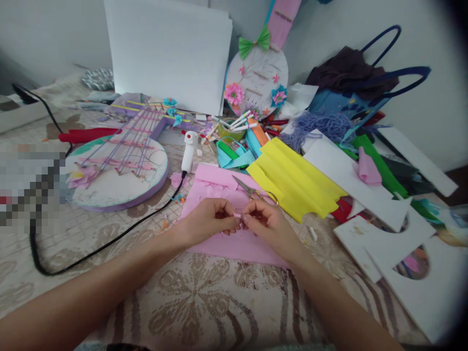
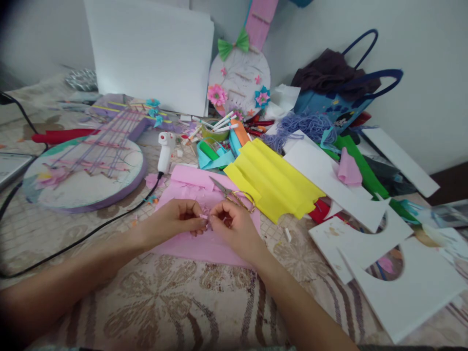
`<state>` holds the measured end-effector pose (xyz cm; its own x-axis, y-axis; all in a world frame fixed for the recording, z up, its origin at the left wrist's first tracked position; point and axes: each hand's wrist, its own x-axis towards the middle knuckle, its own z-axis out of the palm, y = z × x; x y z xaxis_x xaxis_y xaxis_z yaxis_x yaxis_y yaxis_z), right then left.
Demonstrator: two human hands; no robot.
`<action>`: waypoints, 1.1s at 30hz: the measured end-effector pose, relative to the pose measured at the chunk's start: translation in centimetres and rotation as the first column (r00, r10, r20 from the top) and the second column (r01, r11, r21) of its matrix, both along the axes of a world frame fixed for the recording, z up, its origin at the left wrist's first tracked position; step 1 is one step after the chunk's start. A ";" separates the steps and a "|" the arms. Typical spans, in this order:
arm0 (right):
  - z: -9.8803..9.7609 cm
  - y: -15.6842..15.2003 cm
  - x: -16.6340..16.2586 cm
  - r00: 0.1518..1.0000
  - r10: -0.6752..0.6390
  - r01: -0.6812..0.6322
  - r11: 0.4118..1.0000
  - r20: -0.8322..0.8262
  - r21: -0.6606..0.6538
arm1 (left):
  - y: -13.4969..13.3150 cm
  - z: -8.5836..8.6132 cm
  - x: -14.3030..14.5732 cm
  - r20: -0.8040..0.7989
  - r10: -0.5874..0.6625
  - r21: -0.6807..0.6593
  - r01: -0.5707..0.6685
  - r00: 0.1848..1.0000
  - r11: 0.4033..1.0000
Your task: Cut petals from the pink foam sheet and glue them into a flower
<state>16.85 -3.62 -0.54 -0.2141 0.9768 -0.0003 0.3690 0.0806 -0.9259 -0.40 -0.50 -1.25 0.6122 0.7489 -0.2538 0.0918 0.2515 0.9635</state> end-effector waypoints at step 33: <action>-0.4 0.1 0.0 0.998 -0.029 0.028 0.999 -0.063 -0.022 | 0.1 0.2 -0.1 0.013 -0.004 0.023 0.004 1.000 1.000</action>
